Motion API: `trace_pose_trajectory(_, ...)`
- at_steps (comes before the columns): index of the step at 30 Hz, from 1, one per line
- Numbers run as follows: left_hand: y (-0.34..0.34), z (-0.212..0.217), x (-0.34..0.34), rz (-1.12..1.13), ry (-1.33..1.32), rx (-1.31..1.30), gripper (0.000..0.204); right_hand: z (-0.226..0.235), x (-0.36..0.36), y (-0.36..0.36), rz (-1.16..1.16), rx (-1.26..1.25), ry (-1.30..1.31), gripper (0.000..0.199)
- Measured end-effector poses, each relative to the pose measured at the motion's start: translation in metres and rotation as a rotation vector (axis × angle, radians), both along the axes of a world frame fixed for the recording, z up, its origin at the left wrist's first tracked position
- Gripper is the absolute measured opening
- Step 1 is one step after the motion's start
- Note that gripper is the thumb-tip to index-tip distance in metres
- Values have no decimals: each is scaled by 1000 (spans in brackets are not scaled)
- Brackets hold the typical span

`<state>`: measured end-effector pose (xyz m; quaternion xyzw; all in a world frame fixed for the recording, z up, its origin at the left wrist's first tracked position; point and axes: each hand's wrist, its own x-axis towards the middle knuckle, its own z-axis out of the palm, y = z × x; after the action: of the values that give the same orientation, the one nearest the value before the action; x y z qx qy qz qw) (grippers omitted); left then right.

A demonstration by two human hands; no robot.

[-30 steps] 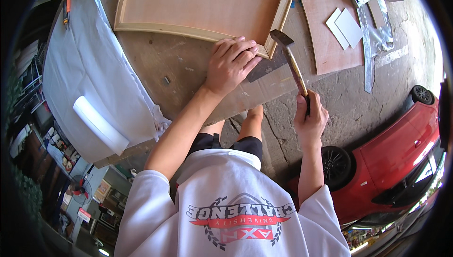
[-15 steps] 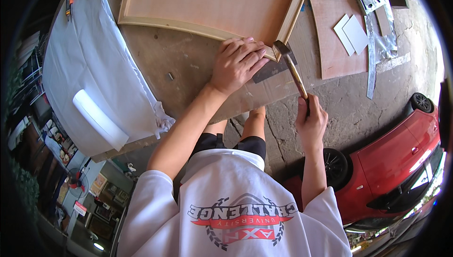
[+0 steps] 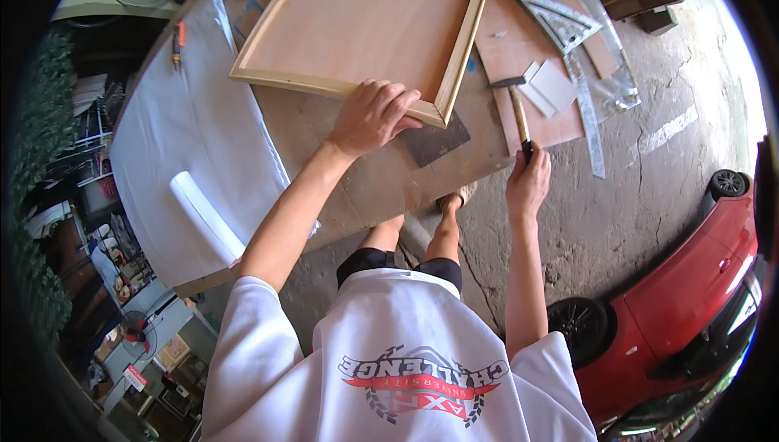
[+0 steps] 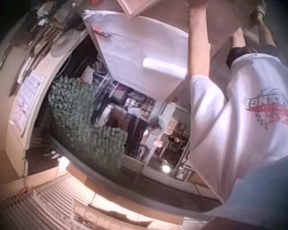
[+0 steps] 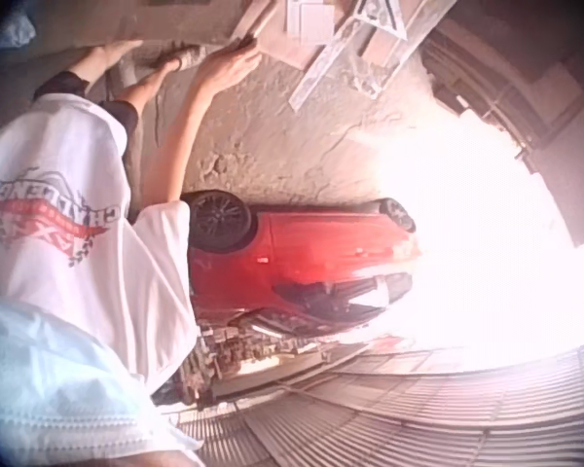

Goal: The person assembles a wooden frame by hammering nails into the corners using a hammer and a small block as a guide. They then sand the edges of the frame with sandpaper to smooth the surface.

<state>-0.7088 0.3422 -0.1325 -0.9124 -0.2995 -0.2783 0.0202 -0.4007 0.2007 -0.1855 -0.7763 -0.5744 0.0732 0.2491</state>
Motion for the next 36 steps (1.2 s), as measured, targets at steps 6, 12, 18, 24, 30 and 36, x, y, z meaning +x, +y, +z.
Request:
trace_pose_trajectory(6, 78, 115, -9, 0, 96, 322, 49, 53, 6, 10, 132, 84, 101, 31)
trace_pose_trajectory(12, 113, 251, 5, -44, 77, 388, 49, 177, 11, 29, 247, 221, 259, 28)
trace_pose_trajectory(18, 55, 356, 39, -121, 191, 393, 48, 293, 10, 48, 395, 418, 436, 45)
trace_pose_trajectory(24, 3, 382, 71, -203, 295, 281, 52, 312, -18, 31, 751, 82, 766, 68)
trace_pose_trajectory(30, 2, 354, 133, -86, 258, 187, 56, 244, -41, -1, 439, 73, 1150, 24)
trace_pose_trajectory(36, -44, 273, 12, 372, -375, 99, 32, 161, -20, -19, 133, -38, 1866, 30)
